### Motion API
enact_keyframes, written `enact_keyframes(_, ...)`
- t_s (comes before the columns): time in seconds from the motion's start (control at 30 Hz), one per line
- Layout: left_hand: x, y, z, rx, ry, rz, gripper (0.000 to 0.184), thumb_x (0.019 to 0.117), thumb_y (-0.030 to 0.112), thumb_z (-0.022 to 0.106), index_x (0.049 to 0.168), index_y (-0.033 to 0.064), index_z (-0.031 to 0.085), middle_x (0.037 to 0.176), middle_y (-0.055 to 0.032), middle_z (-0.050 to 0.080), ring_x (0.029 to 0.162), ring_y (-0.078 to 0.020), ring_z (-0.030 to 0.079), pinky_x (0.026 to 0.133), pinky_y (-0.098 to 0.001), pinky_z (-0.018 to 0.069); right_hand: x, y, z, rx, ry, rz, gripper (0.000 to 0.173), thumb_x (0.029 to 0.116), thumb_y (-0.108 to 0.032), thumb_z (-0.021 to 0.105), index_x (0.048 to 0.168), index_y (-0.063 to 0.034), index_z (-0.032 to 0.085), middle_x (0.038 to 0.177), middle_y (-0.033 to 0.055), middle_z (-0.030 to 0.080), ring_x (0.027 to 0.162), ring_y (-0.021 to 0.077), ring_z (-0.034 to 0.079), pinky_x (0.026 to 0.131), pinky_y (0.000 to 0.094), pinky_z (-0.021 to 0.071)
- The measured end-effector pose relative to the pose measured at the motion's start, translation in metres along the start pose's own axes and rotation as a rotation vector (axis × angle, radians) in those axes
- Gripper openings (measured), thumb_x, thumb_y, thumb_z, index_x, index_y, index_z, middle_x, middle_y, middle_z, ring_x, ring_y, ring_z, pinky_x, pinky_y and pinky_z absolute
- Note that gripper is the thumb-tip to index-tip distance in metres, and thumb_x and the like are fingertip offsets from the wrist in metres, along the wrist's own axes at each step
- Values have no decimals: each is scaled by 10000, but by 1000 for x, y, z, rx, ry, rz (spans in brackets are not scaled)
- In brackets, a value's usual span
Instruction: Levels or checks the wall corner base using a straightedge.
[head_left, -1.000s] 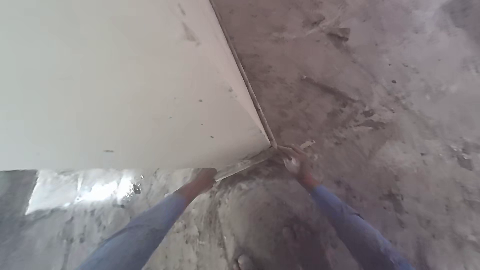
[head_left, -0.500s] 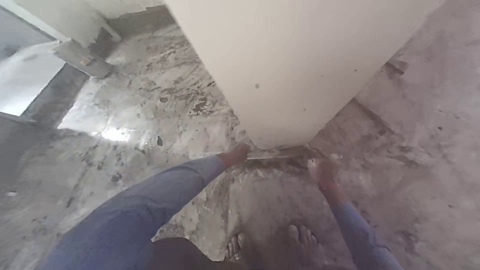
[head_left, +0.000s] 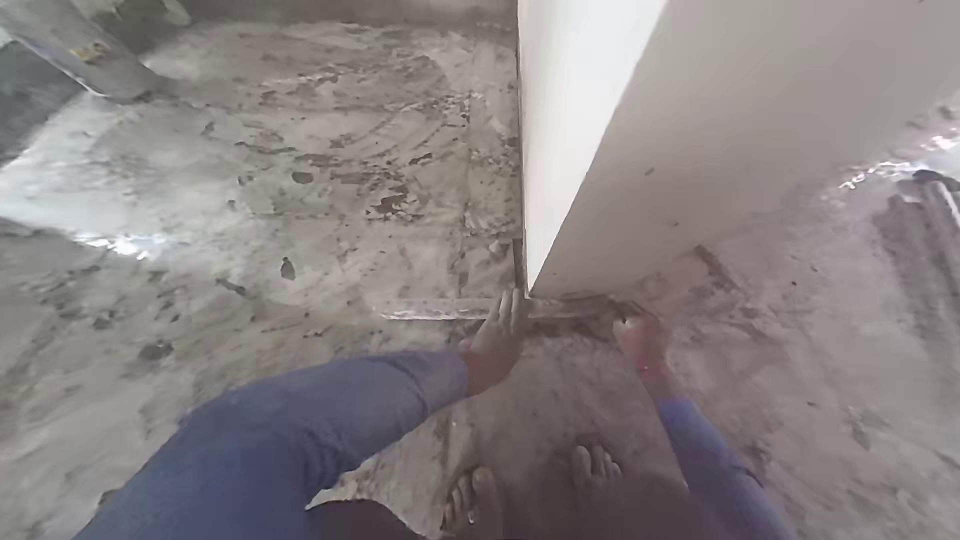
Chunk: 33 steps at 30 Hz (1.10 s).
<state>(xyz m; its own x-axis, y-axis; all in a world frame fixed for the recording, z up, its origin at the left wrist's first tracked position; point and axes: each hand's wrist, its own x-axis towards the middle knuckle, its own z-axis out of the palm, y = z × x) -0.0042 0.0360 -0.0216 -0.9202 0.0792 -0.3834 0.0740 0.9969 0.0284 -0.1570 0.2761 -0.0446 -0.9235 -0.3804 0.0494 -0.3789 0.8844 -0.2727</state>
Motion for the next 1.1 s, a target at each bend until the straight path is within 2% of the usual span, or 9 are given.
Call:
enact_keyframes(0.1, -13, -1, 2, 46, -12, 229, 543, 988, 172, 583, 1420, -140, 478, 1591, -389, 264, 1510, -540, 210, 1238, -634, 206, 2, -6, -3, -17, 0, 11, 267, 1012, -179, 549, 1133, -86, 768, 1112, 132, 761, 1014, 356, 730, 850, 604, 558)
enact_keyframes(0.17, -22, 0, -13, 35, -103, 409, 263, 997, 127, 588, 1197, -21, 675, 1257, -264, 643, 1224, -449, 587, 1057, -611, 446, 0, -14, -10, -28, -38, 28, 269, 993, -146, 564, 1164, -84, 762, 1144, 145, 753, 1058, 363, 720, 890, 613, 545)
enact_keyframes(0.2, -25, 3, -21, 18, -226, 467, 216, 1002, 125, 585, 1145, 5, 694, 1149, -224, 683, 1110, -422, 650, 932, -612, 519, 0, -17, -13, -41, -70, 41, 280, 993, -144, 565, 1191, -93, 755, 1175, 145, 746, 1090, 362, 710, 918, 615, 533)
enact_keyframes(0.43, -47, 23, 8, -113, -432, 539, 287, 937, 128, 693, 1167, -43, 674, 1171, -254, 669, 1108, -445, 642, 937, -629, 501, 2, -35, -33, -152, -240, 80, 333, 1020, -174, 538, 1304, -127, 704, 1303, 117, 702, 1215, 318, 662, 1021, 548, 507)
enact_keyframes(0.57, -48, 11, 19, -380, -442, 314, 433, 980, 197, 651, 1316, -70, 590, 1315, -298, 603, 1237, -471, 581, 1009, -653, 468, 6, -32, -28, -232, -299, 74, 342, 1038, -222, 507, 1305, -115, 693, 1329, 127, 682, 1247, 319, 640, 1030, 548, 500)
enact_keyframes(0.73, -38, -8, -1, -348, -169, 117, 366, 1029, 269, 540, 1277, 11, 615, 1257, -227, 644, 1166, -427, 635, 923, -619, 531, 9, -31, -29, -216, -312, 74, 349, 1017, -190, 538, 1320, -99, 685, 1344, 150, 669, 1270, 337, 622, 1053, 554, 490)
enact_keyframes(0.83, -12, -15, 2, -285, 193, 148, 453, 981, 256, 602, 1388, 59, 574, 1397, -180, 585, 1328, -372, 533, 1063, -530, 463, 8, -32, -34, -208, -305, 77, 333, 1021, -214, 538, 1289, -100, 700, 1314, 150, 686, 1240, 344, 641, 1022, 573, 501)
enact_keyframes(0.9, 2, -20, -3, -256, 336, 117, 401, 949, 214, 620, 1308, 34, 606, 1313, -187, 606, 1274, -367, 558, 1034, -496, 491, 8, -30, -35, -189, -292, 67, 341, 1004, -201, 556, 1295, -100, 700, 1308, 150, 690, 1231, 351, 644, 1022, 578, 498)
enact_keyframes(1.1, 17, -26, -16, -307, 166, -2, 441, 987, 213, 618, 1387, 35, 565, 1404, -202, 548, 1351, -382, 492, 1103, -525, 430, 4, -23, -34, -39, -240, 97, 336, 1000, -201, 581, 1297, -104, 705, 1287, 147, 701, 1229, 336, 646, 1057, 555, 486)
